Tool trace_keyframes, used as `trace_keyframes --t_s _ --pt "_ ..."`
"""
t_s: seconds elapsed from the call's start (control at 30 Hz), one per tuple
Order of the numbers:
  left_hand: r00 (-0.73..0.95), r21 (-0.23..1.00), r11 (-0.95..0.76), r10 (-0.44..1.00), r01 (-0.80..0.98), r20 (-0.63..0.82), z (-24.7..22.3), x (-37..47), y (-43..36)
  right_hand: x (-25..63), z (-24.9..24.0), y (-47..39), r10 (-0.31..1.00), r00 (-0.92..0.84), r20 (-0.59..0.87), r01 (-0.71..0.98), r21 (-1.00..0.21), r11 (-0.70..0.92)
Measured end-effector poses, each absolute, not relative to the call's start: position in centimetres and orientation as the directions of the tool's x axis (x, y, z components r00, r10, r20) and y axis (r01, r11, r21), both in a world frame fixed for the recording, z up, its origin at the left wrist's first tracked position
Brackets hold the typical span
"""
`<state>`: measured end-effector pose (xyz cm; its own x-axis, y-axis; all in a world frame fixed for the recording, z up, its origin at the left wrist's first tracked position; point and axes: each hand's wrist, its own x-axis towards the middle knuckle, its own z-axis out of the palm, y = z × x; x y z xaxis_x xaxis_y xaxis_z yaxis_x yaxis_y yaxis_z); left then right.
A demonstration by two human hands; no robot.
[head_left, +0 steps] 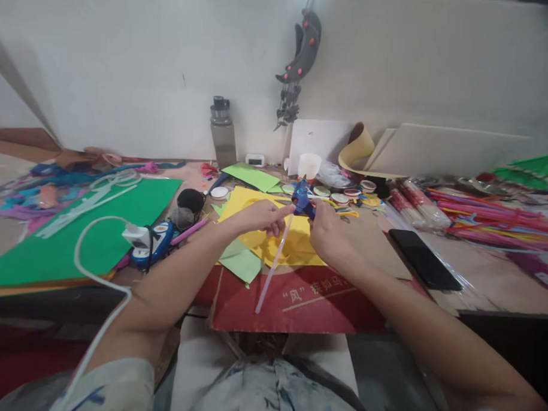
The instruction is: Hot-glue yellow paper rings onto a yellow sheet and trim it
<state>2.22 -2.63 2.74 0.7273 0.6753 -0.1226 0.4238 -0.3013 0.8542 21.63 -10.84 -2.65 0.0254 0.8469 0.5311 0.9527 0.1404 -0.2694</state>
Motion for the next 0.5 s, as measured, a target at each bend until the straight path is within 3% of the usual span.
trace_keyframes --t_s 0.2,0.33,0.5 --pt "0.716 0.859 -0.226 0.666 0.459 -0.208 2.5 3.1 -3.9 21.8 -3.2 -10.8 0.799 0.065 0.598 0.905 -0.372 0.205" --pt "0.666 0.949 -0.023 0.717 0.315 -0.204 2.1 3.3 -3.7 21.8 -3.7 -10.7 0.784 0.062 0.617 0.889 -0.391 0.237" --pt "0.621 0.977 0.141 0.755 0.157 -0.209 1.6 4.0 -4.0 21.3 -3.8 -11.2 0.798 0.012 0.603 0.900 -0.354 0.253"
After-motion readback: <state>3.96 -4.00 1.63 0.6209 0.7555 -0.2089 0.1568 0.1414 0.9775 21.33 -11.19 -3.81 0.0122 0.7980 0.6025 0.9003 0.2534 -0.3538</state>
